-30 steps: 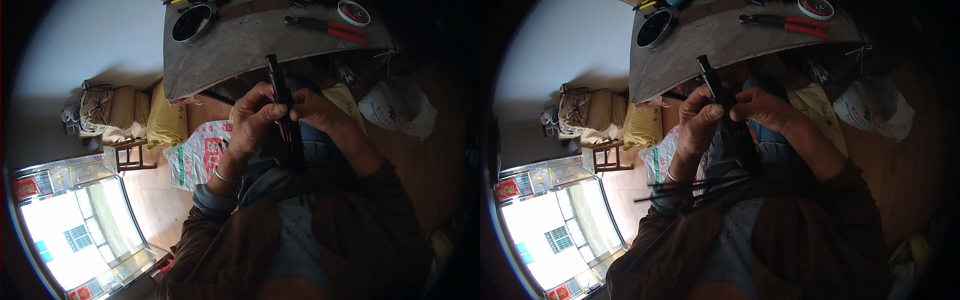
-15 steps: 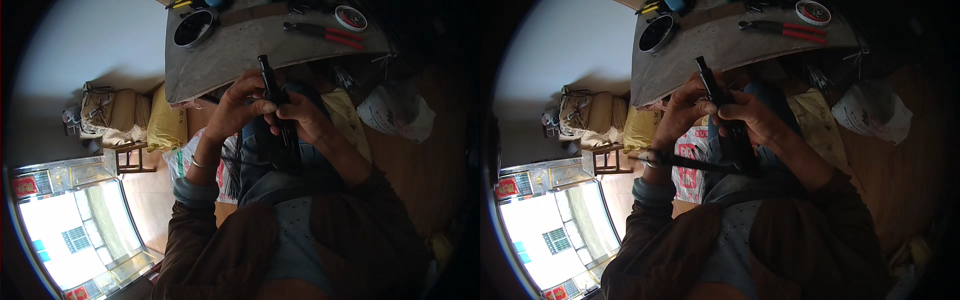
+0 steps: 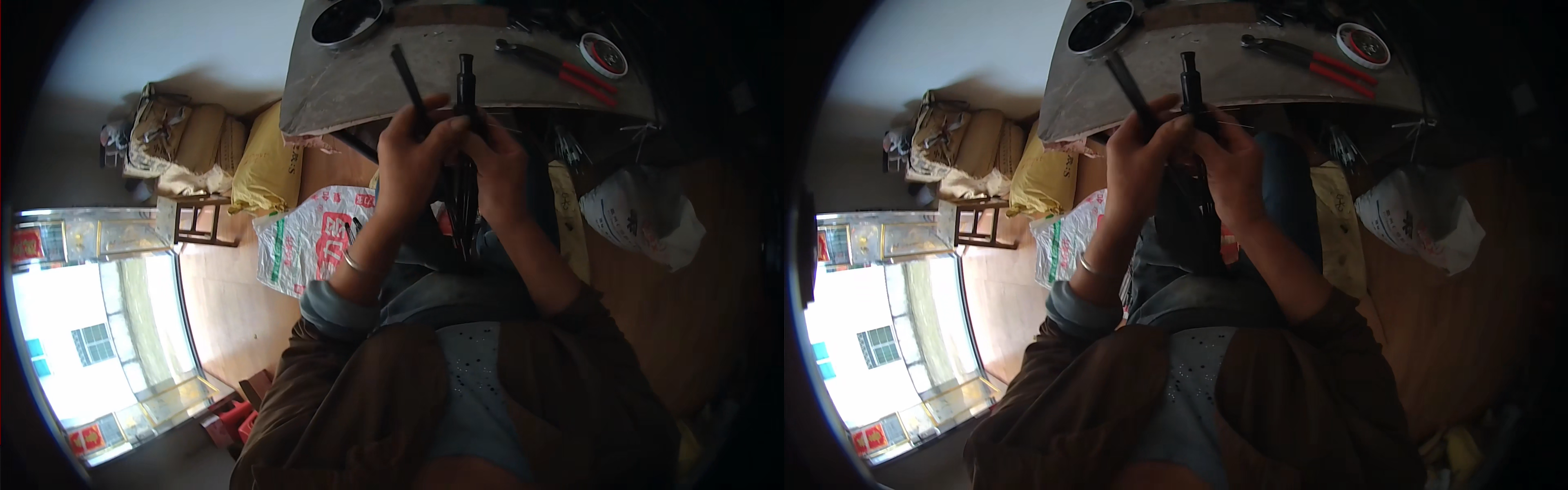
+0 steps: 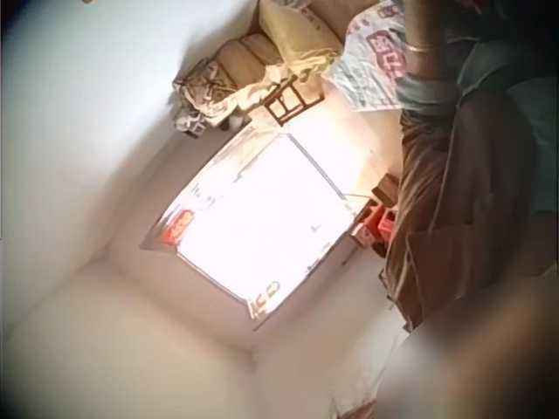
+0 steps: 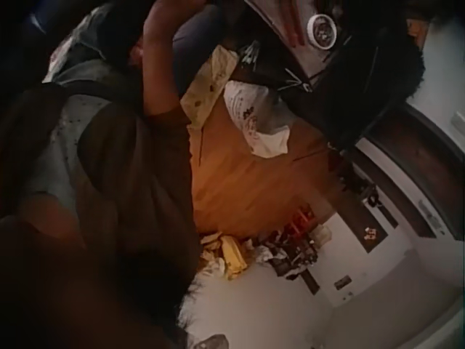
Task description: Assembling umbrella ribs and securing them to a central hub using wire and pliers.
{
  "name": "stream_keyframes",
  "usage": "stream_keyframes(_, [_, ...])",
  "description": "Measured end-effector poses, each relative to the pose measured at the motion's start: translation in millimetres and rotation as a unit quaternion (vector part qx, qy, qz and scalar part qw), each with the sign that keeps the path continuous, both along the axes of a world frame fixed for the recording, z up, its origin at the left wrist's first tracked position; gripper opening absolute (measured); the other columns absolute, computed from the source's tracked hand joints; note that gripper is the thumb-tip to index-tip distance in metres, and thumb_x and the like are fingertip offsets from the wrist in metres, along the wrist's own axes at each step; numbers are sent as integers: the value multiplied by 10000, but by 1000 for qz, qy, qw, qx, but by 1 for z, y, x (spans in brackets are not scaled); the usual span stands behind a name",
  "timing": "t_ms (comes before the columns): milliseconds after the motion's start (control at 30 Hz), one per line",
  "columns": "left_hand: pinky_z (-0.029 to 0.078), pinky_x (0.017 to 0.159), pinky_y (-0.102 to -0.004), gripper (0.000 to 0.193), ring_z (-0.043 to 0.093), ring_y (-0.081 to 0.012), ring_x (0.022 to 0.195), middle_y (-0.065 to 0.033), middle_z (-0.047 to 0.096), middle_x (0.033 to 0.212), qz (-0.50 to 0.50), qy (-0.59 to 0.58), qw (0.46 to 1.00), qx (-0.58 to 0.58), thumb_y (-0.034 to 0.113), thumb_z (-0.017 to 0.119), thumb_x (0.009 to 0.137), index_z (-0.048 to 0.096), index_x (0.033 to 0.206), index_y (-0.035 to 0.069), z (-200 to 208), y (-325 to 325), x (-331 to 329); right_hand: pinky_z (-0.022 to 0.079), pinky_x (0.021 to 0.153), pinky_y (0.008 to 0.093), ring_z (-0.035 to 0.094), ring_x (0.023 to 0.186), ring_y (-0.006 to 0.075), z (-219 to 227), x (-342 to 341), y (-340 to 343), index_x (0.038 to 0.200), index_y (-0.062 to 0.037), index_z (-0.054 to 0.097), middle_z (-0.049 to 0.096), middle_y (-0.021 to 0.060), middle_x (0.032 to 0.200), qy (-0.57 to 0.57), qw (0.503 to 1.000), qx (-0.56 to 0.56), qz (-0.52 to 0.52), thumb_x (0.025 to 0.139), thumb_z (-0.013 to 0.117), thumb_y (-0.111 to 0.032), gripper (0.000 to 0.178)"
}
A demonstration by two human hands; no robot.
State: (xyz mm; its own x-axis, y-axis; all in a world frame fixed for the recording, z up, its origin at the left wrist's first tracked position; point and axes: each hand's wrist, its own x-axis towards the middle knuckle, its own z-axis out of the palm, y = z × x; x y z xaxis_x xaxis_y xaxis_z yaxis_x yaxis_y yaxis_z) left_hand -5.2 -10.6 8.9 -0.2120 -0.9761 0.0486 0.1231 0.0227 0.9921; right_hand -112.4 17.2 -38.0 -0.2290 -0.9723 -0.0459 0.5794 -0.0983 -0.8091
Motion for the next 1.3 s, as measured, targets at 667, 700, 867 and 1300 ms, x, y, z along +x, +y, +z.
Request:
stream_keyframes(667, [513,743,-230,280,629,-97,836,-62,689,924,-36,-22,999,-24,90,691,849,633,1101,-20,7,9,11,430,585,204,542,607,48,15,-39,9,847,-25,668,592,-33,646,242,964,-8,110,841,719,-212,194])
stream_keyframes(700, [514,748,-232,277,631,-99,841,-63,689,931,-30,-28,999,-32,82,687,852,632,1107,-12,8,11,10,400,556,200,518,598,34,13,-42,8,828,-39,671,584,-40,649,232,961,10,149,837,725,-234,202])
stream_keyframes(867, [517,753,-236,275,634,-106,857,-65,688,953,-31,-17,999,-41,73,675,862,628,1125,6,7,18,11,402,597,198,541,670,38,5,-48,3,865,-60,674,603,-27,730,162,960,39,227,834,725,-252,201])
stream_keyframes(1300, [493,713,-224,261,605,-74,822,-43,676,909,-63,-127,989,-44,173,633,910,635,1100,-6,19,7,27,344,495,198,474,556,25,12,-33,-1,752,-58,653,529,-48,611,194,954,49,224,806,751,-323,288])
